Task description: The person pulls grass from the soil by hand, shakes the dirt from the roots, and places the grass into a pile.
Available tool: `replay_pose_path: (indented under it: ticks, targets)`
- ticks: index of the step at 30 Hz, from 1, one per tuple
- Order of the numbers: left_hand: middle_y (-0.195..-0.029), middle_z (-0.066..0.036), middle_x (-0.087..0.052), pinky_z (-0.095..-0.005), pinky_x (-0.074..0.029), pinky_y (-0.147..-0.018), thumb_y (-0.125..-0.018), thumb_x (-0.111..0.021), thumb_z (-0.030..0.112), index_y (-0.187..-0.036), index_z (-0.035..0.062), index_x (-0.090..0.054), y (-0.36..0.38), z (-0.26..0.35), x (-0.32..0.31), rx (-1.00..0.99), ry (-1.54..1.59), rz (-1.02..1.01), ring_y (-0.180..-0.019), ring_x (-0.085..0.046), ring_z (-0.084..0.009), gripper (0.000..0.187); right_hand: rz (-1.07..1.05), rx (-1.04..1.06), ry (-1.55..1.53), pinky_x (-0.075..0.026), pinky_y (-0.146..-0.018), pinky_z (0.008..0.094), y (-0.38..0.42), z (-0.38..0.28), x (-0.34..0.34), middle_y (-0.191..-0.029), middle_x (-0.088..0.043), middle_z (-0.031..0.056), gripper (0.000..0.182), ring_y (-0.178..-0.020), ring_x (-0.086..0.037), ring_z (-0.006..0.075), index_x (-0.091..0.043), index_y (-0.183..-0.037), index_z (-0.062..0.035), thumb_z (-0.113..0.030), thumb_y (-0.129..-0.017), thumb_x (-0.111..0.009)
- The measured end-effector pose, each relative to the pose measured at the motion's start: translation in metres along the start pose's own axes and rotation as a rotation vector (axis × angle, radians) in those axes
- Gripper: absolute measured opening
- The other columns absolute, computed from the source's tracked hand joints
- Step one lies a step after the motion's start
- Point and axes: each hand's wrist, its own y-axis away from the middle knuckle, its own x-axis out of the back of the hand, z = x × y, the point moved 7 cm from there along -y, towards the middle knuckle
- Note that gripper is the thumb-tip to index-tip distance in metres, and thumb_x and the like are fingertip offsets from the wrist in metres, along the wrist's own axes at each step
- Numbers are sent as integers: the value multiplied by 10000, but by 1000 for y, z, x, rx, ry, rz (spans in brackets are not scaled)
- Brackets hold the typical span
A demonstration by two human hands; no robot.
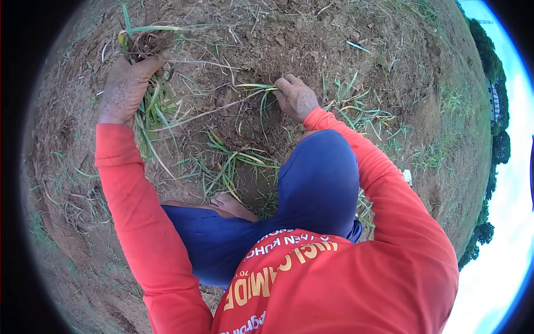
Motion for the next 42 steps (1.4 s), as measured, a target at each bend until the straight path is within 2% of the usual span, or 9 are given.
replay_pose_path:
  ticks: [5,11,20,23,26,31,34,38,42]
  targets:
    - [-932,9,-691,-289,-465,-764,-891,-794,243,-1142,48,-723,12,8,-2,71,-10,-8,-833,-588,-98,326,161,-201,59,-564,-786,515,10,-7,6,-965,-633,162,250,-984,-667,388,-572,-995,-58,-246,-907,-713]
    - [-1077,11,-707,-301,-475,-850,-902,-792,219,-1228,62,-712,12,0,3,72,43,-5,-946,-600,-103,371,136,-75,28,-546,-760,533,5,2,-3,-911,-654,190,125,-873,-665,428,-608,-932,-48,-72,-810,-619]
    - [-753,-14,-649,-341,-468,-713,-861,-815,369,-875,11,-754,16,10,11,27,-170,123,-710,-564,-124,364,306,-9,-110,-528,-674,522,9,-17,28,-827,-651,189,80,-759,-661,432,-612,-891,-50,-82,-835,-659]
    - [-725,-14,-610,-344,-460,-705,-843,-829,399,-880,-16,-740,3,-6,-3,54,41,-28,-693,-544,-133,426,259,-130,-174,-533,-679,485,8,2,43,-823,-673,205,124,-791,-679,429,-657,-912,-35,-153,-902,-695]
    - [-730,-41,-616,-357,-456,-676,-841,-832,409,-842,-32,-731,-8,-8,-2,-49,-60,33,-690,-545,-143,453,303,-302,-343,-535,-708,472,-1,20,62,-816,-684,235,256,-828,-689,436,-669,-870,-6,-250,-939,-710]
    - [-828,-77,-689,-367,-484,-687,-834,-833,388,-890,-27,-750,-8,6,-11,-123,-84,-7,-704,-588,-160,427,36,-175,-47,-545,-781,521,-7,8,24,-899,-704,243,307,-873,-692,460,-663,-921,-3,-308,-920,-697]
    - [-857,-62,-722,-341,-504,-700,-837,-838,340,-985,-12,-758,2,10,13,-175,-33,81,-746,-634,-163,390,-105,-154,102,-557,-833,549,-8,10,-7,-997,-703,263,263,-909,-687,478,-655,-964,-8,-267,-922,-634]
    - [-981,-78,-742,-325,-554,-762,-846,-829,187,-1140,-28,-725,27,-1,90,54,223,323,-874,-688,-175,379,-170,-263,215,-559,-858,546,-13,-6,-3,-992,-712,270,252,-932,-696,477,-666,-976,-24,-261,-909,-610]
    - [-1079,-100,-738,-329,-561,-800,-850,-797,100,-1141,-49,-727,58,-15,139,60,477,641,-908,-695,-188,334,-198,-247,139,-563,-859,556,-12,12,-22,-974,-726,275,280,-932,-707,480,-679,-980,-16,-274,-900,-605]
